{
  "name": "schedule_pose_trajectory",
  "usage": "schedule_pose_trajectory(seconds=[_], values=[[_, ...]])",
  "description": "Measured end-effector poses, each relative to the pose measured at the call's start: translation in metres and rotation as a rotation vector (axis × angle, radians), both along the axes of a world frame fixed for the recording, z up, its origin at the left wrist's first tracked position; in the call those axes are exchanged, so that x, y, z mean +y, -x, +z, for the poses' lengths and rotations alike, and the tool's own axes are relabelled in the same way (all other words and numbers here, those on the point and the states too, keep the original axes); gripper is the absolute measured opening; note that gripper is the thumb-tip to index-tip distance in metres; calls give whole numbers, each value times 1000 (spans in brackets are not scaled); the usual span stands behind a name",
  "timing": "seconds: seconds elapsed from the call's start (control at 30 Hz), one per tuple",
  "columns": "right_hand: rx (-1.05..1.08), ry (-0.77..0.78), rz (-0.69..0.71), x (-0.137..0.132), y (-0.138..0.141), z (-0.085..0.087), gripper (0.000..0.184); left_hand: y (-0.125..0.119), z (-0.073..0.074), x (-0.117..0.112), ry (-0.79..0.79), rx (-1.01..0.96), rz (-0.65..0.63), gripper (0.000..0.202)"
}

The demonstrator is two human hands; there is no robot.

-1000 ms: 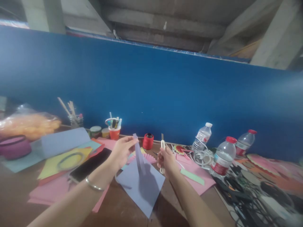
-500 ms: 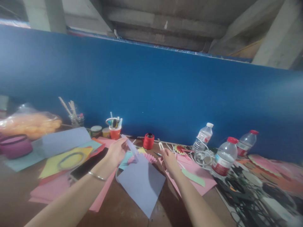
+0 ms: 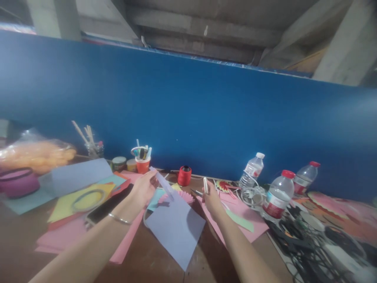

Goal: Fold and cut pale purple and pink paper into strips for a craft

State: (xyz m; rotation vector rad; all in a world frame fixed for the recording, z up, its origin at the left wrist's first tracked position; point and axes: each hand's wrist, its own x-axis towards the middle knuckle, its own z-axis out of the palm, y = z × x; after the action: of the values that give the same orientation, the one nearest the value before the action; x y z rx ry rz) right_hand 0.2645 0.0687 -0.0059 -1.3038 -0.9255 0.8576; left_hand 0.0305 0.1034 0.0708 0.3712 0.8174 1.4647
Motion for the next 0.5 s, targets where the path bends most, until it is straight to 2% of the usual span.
schedule_pose_trajectory(seconds=[0.1, 0.27, 0.5], values=[[-26, 36, 11, 1, -3, -1, 15, 0, 1, 0, -8, 5, 3, 33], [-65, 121, 15, 1, -14, -4, 30, 2, 5, -1, -33, 9, 9, 33], [-90, 118, -30, 1, -32, 2, 31, 19, 25, 4, -146, 10, 68, 31]])
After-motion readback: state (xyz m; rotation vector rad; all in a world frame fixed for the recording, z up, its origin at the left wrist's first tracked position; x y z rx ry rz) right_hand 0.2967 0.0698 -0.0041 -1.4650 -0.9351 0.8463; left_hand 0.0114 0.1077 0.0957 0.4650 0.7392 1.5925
